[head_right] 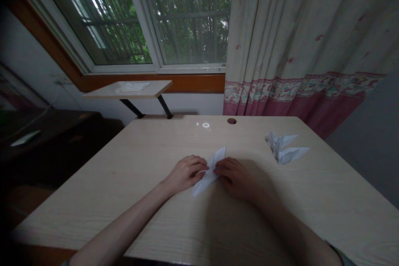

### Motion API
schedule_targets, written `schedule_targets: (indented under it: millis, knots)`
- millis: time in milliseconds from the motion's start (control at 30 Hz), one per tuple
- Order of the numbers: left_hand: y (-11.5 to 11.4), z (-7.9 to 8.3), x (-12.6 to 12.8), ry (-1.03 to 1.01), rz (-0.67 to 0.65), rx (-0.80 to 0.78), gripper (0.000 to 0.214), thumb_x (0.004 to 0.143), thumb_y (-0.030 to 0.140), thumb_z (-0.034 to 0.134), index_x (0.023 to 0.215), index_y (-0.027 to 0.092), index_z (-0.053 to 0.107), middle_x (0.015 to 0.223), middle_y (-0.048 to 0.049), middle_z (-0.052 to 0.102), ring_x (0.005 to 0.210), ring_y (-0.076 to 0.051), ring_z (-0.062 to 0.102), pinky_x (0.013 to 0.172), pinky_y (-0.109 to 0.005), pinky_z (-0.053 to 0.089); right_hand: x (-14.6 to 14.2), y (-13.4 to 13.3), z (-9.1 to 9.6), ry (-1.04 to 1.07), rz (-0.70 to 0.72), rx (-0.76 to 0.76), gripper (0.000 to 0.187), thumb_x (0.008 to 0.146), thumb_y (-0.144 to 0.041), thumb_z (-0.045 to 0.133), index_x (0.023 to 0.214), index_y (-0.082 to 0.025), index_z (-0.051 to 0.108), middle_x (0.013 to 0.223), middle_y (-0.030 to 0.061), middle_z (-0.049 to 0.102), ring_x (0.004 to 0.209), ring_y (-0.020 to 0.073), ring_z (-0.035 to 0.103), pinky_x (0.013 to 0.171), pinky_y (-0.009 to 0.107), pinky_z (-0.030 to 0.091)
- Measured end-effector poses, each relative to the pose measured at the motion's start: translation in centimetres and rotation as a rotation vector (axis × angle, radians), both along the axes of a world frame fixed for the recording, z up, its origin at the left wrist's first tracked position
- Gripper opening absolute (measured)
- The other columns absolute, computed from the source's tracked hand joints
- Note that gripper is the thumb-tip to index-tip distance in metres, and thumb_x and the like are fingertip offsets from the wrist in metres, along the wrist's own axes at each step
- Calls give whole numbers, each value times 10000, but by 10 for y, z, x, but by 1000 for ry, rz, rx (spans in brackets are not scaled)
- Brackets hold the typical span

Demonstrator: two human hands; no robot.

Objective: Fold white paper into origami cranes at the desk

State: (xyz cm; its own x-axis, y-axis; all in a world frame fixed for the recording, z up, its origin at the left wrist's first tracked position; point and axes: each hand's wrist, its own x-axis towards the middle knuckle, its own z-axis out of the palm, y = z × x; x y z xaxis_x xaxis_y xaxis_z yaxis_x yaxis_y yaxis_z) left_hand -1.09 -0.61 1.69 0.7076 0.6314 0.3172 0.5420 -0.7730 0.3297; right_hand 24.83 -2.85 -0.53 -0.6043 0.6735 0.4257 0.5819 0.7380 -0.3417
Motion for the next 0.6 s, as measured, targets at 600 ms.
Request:
schedule_targets:
  millis: [600]
  knots:
    - [7,-10,-2,-52,-20,11,411,881,-19,464,1078,213,740,1106,-31,764,994,-198,662,893,-365,521,2,1,-3,-106,-9,-59,298,941,-218,584,1185,-303,734,1330,55,673,1219,249,615,1057,484,487]
